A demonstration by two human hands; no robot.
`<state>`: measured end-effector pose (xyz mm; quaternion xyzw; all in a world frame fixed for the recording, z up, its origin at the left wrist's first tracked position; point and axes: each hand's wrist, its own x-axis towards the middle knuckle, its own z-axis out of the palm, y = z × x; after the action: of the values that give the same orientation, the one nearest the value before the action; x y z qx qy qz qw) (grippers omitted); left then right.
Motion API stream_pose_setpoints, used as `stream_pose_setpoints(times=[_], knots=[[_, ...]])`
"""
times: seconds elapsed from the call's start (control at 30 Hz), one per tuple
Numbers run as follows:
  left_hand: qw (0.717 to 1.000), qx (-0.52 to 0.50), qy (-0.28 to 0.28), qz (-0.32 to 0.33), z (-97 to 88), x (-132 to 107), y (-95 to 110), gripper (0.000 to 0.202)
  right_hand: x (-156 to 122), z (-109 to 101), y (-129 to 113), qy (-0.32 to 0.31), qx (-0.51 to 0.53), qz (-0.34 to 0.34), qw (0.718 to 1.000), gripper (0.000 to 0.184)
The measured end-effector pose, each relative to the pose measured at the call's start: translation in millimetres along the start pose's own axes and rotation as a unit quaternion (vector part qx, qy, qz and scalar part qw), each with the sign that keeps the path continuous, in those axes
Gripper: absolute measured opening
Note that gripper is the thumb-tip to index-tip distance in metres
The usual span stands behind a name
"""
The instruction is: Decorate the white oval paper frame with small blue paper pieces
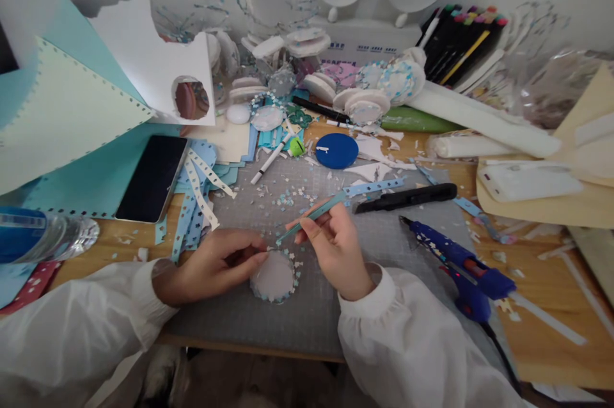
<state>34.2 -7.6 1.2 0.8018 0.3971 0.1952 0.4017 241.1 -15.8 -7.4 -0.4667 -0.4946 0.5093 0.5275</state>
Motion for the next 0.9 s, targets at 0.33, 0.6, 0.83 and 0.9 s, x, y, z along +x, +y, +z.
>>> stream_pose_setpoints(times=[0.33,0.6,0.83,0.9], knots=[[0.998,-0.063,-0.014,0.002,-6.6,1.6,0.4,0.018,-0.9,1.8,-2.2,-0.007,-0.015,0.006,1.0,0.019],[0.998,-0.065,-0.012,0.024,-7.0,-0.4,-2.0,0.016,-2.6,3.3,-2.8,-0.033,-0.007,0.004,0.999,0.014],[0.997,-0.078,-0.024,0.005,-6.7,-1.0,-3.8,0.017,-2.9,4.5,-3.4,-0.038,-0.026,-0.004,0.999,0.015],[0.996,-0.085,-0.027,0.001,-6.6,-1.2,-4.1,0.017,-3.0,4.9,-3.8,-0.038,-0.029,-0.005,0.999,0.015]])
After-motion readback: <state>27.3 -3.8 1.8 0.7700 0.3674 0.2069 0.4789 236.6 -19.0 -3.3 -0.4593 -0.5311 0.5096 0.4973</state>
